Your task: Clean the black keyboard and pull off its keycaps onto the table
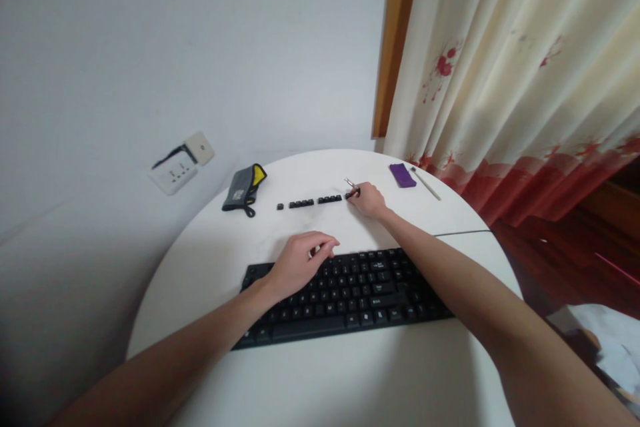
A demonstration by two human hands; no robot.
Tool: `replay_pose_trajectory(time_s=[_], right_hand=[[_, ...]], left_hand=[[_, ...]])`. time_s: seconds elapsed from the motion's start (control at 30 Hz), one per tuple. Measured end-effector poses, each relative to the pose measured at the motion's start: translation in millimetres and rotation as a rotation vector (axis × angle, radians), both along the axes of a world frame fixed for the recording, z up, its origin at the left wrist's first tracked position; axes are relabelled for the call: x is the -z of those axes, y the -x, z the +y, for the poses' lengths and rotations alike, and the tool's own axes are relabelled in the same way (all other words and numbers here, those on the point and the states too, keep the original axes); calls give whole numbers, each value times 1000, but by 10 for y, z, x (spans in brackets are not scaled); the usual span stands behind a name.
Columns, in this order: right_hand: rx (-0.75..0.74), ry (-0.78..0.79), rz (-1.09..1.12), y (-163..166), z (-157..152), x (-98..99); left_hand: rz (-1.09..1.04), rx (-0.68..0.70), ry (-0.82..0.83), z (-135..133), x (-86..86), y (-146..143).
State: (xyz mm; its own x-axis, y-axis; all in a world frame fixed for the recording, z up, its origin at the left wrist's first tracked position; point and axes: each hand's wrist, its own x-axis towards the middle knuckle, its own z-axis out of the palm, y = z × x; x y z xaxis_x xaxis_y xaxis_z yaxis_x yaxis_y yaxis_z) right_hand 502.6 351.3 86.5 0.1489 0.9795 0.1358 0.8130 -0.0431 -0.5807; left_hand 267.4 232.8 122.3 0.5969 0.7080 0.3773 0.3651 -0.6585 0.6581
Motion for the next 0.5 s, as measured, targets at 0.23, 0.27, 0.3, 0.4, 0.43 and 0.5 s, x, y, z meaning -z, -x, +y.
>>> replay_pose_trajectory(time_s=[0.23,0.27,0.3,0.4,0.43,0.5], right_hand=[[0,1,-1,1,-10,-11],[1,2,-2,2,-8,-12],[2,5,-3,3,-6,-14],[3,12,-7,10,-7,-25],[2,14,-8,13,-9,-30],[-1,18,-6,20,-16,-42]], left_hand=[[14,3,2,2,-13,5],[14,2,1,3,-11,4],[12,0,1,3,-9,4],[14,-3,-1,2,-4,1],[16,-3,-3,2,-4,1],[25,0,-7,2,-6,1]])
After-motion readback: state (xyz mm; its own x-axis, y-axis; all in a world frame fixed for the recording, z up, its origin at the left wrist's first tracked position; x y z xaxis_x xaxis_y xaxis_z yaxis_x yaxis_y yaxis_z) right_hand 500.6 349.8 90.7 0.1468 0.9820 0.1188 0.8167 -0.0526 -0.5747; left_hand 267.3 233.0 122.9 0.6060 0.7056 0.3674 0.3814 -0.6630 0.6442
